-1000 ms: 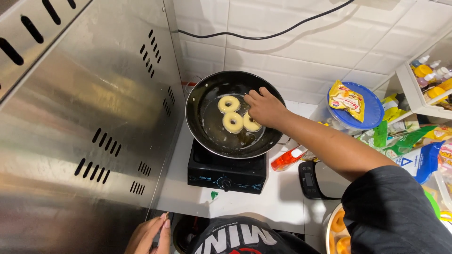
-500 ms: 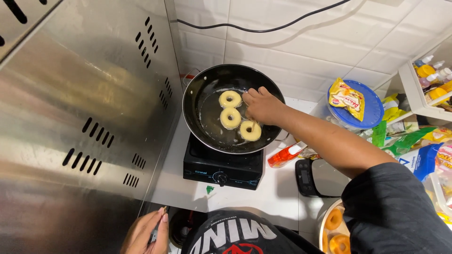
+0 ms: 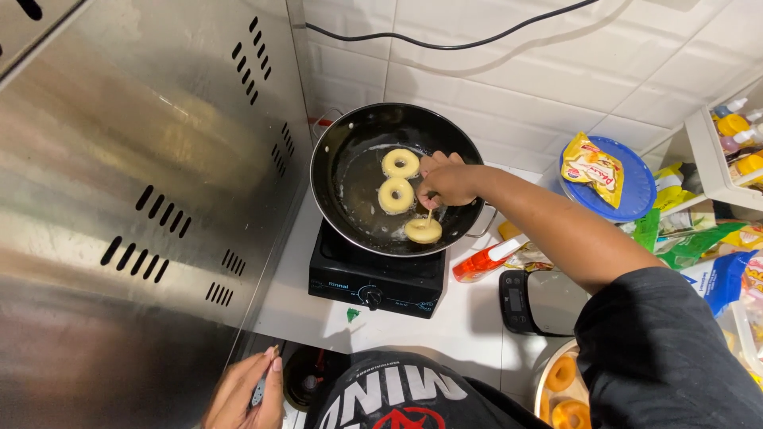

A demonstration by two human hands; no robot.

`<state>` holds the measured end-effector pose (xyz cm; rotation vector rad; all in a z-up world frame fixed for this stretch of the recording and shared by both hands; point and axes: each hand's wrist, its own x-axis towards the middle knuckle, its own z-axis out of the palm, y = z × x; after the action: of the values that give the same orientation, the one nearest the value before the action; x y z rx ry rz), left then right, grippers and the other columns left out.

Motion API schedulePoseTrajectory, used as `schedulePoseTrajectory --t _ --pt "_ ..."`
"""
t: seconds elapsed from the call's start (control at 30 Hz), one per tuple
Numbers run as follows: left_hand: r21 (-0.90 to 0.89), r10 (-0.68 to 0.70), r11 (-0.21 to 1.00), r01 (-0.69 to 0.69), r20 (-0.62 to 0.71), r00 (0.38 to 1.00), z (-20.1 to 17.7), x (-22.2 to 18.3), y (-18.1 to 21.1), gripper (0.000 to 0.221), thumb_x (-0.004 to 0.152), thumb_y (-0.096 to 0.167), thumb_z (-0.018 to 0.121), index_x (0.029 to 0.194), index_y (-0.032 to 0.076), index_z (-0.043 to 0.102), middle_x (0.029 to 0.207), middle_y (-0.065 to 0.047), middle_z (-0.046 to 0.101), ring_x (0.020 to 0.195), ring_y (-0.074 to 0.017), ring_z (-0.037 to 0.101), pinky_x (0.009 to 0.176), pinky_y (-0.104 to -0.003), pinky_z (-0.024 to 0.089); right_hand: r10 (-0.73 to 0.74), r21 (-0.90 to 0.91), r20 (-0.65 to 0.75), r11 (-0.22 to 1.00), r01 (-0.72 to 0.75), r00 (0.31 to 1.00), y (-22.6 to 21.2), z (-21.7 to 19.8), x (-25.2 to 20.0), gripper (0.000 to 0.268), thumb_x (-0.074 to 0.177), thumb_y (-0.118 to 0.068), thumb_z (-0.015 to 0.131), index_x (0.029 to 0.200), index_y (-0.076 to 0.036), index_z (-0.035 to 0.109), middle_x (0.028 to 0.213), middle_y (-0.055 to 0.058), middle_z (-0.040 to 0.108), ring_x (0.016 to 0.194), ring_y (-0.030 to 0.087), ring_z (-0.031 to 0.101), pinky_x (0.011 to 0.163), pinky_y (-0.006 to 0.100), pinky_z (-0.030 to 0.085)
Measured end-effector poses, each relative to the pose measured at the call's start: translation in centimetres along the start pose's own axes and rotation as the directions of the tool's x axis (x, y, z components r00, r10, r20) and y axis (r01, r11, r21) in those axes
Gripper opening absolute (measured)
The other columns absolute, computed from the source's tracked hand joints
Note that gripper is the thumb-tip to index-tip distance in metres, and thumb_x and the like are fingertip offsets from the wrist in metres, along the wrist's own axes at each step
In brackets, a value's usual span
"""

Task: Frying donuts in a pan, flipping them with a wooden stick, coating them in sugar, and placing them on a baking sheet.

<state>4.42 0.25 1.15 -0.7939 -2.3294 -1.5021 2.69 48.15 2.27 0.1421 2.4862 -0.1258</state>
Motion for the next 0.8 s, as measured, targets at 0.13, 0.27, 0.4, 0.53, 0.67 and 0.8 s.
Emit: schedulePoseTrajectory --t 0.13,0.27,0.4,0.53,0.67,0.8 --pt "0.006 0.013 1.0 -0.013 -0.019 1.0 0.2 -0.2 0.0 0.01 0.091 0.008 0.074 0.098 0.004 0.079 0.097 -0.008 0.078 0.086 -0.014 0.075 0.08 -0.024 0.059 -0.015 0.079 -0.021 0.997 0.017 1.0 1.0 0.4 0.4 0.026 0.097 -0.016 0.057 0.079 -0.034 0.063 0.112 -0.007 0.038 0.114 0.019 0.03 0.095 0.042 0.024" --pt "-0.011 0.087 0.996 -0.088 -0.047 0.995 0.3 0.1 0.1 0.009 0.091 0.004 0.073 0.097 0.002 0.078 0.095 -0.009 0.078 0.083 -0.0141 0.074 0.08 -0.023 0.058 -0.003 0.073 -0.045 0.997 0.006 0.999 1.5 0.7 0.9 0.025 0.095 -0.015 0.057 0.08 -0.035 0.063 0.114 -0.007 0.037 0.115 0.019 0.031 0.095 0.041 0.025" --pt "-0.014 0.033 0.999 -0.033 -0.026 0.999 0.1 0.0 0.2 0.01 0.09 0.005 0.074 0.098 0.002 0.079 0.096 -0.009 0.078 0.085 -0.0143 0.076 0.079 -0.023 0.06 0.043 0.128 -0.04 0.991 -0.038 0.998 1.0 0.7 0.8 0.023 0.096 -0.019 0.052 0.086 -0.031 0.068 0.116 -0.008 0.04 0.118 0.018 0.03 0.099 0.041 0.024" --pt "-0.009 -0.021 1.0 0.021 -0.001 1.0 0.0 -0.1 0.4 0.012 0.09 0.007 0.074 0.099 0.003 0.079 0.097 -0.009 0.079 0.086 -0.0142 0.076 0.078 -0.022 0.061 0.053 0.1 -0.111 0.994 -0.042 0.992 0.6 1.3 1.1 0.028 0.093 -0.02 0.048 0.087 -0.032 0.072 0.113 -0.01 0.04 0.117 0.016 0.031 0.1 0.04 0.024" --pt "0.018 -0.07 0.997 0.069 0.047 0.996 -0.3 -0.3 0.1 0.015 0.089 0.011 0.073 0.101 0.006 0.081 0.101 -0.008 0.08 0.092 -0.0137 0.076 0.085 -0.024 0.06 -0.023 -0.224 -0.281 0.974 -0.043 0.959 -1.2 0.2 -1.0 0.018 0.086 -0.014 0.066 0.085 -0.031 0.071 0.109 -0.002 0.042 0.11 0.025 0.035 0.085 0.043 0.028" --pt "0.034 -0.111 0.993 0.109 0.054 0.992 -0.1 0.1 0.3 0.014 0.09 0.013 0.073 0.1 0.008 0.082 0.1 -0.005 0.08 0.093 -0.0118 0.076 0.086 -0.023 0.059 -0.18 -0.445 -0.689 0.869 -0.215 0.702 -3.9 -1.2 -5.4 0.005 0.081 -0.006 0.064 0.08 -0.01 0.063 0.101 0.007 0.046 0.097 0.03 0.044 0.079 0.043 0.035"
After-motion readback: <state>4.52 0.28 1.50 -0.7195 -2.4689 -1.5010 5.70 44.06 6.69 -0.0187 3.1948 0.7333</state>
